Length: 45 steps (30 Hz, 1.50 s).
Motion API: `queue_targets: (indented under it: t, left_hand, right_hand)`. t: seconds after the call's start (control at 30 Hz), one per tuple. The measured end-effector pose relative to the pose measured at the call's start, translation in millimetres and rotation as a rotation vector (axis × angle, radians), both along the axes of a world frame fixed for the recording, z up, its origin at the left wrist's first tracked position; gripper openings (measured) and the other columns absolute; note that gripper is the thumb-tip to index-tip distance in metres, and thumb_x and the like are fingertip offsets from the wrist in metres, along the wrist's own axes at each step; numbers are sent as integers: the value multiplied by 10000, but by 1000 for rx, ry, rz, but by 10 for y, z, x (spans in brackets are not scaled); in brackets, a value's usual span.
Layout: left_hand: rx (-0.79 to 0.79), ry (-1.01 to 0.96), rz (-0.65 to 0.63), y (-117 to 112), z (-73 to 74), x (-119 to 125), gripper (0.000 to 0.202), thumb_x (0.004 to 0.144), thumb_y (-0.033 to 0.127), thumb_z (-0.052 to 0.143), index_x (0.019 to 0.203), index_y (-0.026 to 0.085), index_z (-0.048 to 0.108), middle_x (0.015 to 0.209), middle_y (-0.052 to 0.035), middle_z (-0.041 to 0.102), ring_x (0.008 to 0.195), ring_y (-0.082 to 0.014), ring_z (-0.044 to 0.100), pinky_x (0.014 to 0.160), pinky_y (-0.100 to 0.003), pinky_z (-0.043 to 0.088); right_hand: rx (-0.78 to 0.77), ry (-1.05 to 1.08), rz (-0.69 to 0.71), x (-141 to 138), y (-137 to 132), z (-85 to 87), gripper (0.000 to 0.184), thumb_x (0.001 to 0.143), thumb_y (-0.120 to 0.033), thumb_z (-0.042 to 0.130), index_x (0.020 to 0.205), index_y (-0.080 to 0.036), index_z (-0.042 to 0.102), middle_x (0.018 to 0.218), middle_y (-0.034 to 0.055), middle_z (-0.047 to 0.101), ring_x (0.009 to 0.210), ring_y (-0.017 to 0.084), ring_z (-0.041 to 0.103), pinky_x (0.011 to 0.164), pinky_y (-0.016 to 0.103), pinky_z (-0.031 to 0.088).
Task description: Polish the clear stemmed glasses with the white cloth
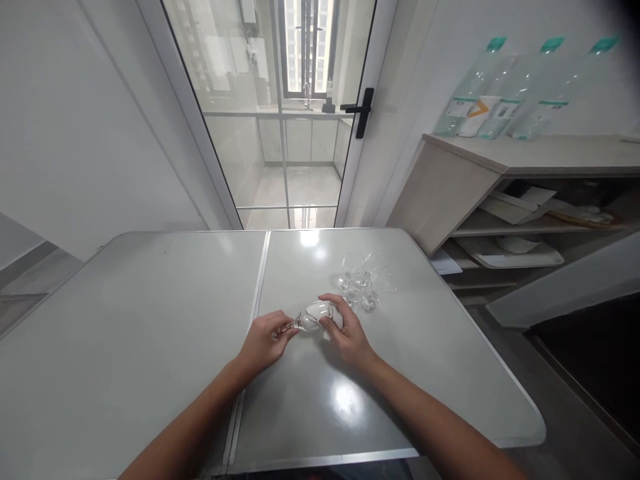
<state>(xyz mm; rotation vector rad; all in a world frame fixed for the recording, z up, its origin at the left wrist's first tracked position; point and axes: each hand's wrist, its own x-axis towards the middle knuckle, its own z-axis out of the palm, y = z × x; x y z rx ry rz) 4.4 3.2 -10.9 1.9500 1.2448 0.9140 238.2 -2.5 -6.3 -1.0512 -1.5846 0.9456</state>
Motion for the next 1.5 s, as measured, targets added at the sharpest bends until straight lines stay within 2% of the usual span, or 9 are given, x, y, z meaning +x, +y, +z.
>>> queue_targets:
  t: [0.23, 0.33, 0.5, 0.6, 0.7, 0.77, 1.03, 1.3, 1.5]
  left_hand:
    - [-744, -404, -249, 117, 7, -169, 385, 804, 508, 768, 742, 131, 727, 456, 72, 326, 432, -83, 274, 430, -242, 273]
    - [-459, -275, -156, 85, 36, -132, 352, 851, 482, 738, 773, 139, 753, 553, 9, 507, 519, -107, 418, 510, -244, 349]
    - [106, -17, -8, -16, -12, -11, 248, 909, 404, 686, 910, 179, 792, 688, -32, 617, 638, -130, 511, 639, -254, 409]
    - [-194, -136, -48, 21, -68, -55, 361, 917, 472, 661, 801, 147, 768, 572, -8, 543, 536, -111, 454, 538, -236, 367]
    - [-672, -342, -214, 112, -79, -166, 466, 872, 565, 676, 745, 121, 733, 458, 52, 370, 420, -85, 302, 426, -233, 306]
    - [-773, -383, -263, 158, -60, -216, 479, 858, 576, 685, 737, 114, 725, 449, 68, 323, 409, -80, 263, 409, -236, 300]
    - [88, 104, -47, 106, -55, -94, 226, 934, 374, 649, 898, 187, 769, 762, -34, 642, 701, -142, 553, 686, -256, 432]
    - [-729, -284, -354, 244, -97, -384, 450, 823, 560, 727, 758, 115, 749, 436, 60, 362, 390, -95, 333, 418, -249, 316]
    - [127, 46, -53, 101, -80, -168, 220, 923, 371, 682, 906, 183, 796, 728, -43, 671, 654, -137, 568, 629, -250, 436]
  right_hand:
    - [358, -211, 389, 90, 19, -7, 386, 981, -286, 622, 1355, -293, 525, 1072, 38, 698, 946, 223, 667, 1091, 524, 469]
    - [383, -193, 295, 62, 12, -18, 315, 992, -261, 592, 1305, -292, 567, 1104, 54, 698, 1027, 238, 658, 1084, 516, 476]
    - [-35, -13, 79, 20, -13, 77, 340, 1014, -363, 569, 1333, -252, 529, 1027, 42, 668, 876, 207, 657, 821, 349, 561]
    - [30, -59, 163, 48, 5, 91, 368, 1025, -368, 549, 1368, -242, 504, 1011, 41, 677, 837, 196, 648, 826, 350, 559]
    - [356, -193, 335, 74, 44, 16, 365, 1007, -324, 584, 1360, -257, 522, 1033, 51, 701, 851, 197, 645, 1013, 462, 512]
    - [522, -254, 387, 69, 64, -53, 331, 998, -280, 591, 1327, -274, 555, 1047, 52, 711, 886, 205, 645, 1102, 528, 445]
    - [42, -91, 63, 5, 58, -120, 326, 1016, -345, 562, 1324, -241, 545, 1049, 48, 689, 881, 196, 653, 803, 331, 540]
    - [495, -285, 387, 27, 26, -95, 353, 974, -238, 610, 1323, -266, 563, 1156, 91, 704, 1040, 245, 629, 958, 438, 519]
    - [227, -86, 79, -18, -2, -126, 239, 995, -283, 599, 1233, -256, 589, 1052, 56, 710, 918, 210, 666, 847, 350, 536]
